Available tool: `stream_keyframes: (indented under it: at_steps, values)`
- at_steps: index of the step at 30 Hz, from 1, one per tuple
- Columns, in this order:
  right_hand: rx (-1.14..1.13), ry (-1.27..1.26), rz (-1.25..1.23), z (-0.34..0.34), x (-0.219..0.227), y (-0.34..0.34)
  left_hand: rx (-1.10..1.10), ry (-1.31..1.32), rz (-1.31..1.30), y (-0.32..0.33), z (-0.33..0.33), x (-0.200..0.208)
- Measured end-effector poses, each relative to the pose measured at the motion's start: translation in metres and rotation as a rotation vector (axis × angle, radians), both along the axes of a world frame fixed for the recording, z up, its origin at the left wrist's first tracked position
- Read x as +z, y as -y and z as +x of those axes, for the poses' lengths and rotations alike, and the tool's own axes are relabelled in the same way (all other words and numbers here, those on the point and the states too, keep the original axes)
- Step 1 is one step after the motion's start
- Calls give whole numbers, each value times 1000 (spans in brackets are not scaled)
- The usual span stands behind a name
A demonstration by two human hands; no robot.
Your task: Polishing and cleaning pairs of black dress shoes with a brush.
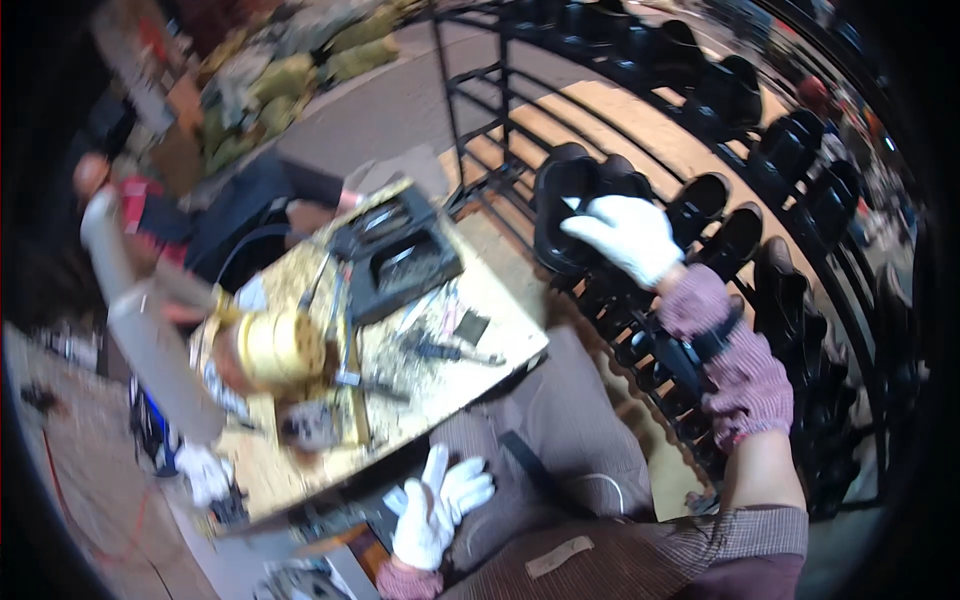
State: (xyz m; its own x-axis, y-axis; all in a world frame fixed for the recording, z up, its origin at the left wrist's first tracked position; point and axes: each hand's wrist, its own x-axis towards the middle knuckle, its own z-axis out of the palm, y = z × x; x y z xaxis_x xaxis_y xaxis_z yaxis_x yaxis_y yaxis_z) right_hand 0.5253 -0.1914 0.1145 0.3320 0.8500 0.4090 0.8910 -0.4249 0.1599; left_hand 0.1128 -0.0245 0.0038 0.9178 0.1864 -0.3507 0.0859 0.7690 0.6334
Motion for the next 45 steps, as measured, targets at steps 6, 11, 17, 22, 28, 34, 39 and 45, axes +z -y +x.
stream_keyframes:
  at_steps: [6,11,17,22,28,34,39,45]
  values:
    - [118,-837,577,-151,57,29,-2,239,75,17,-11,23]
    - [753,-439,124,-229,35,24,323,325,-87,27,-37,38]
    - [777,-536,24,-271,-54,5,720,231,3,-26,-76,18]
    - [685,-592,82,-274,-85,19,729,371,-38,-81,-78,9]
    - [466,-577,258,-260,-70,34,796,303,15,-124,-63,27]
    - [453,-577,238,-259,-64,39,780,232,194,-144,-55,30]
    - [427,-596,255,-257,-71,40,768,411,-45,-134,-68,19]
    - [330,-669,109,-257,-88,28,950,341,-62,-90,-80,13]
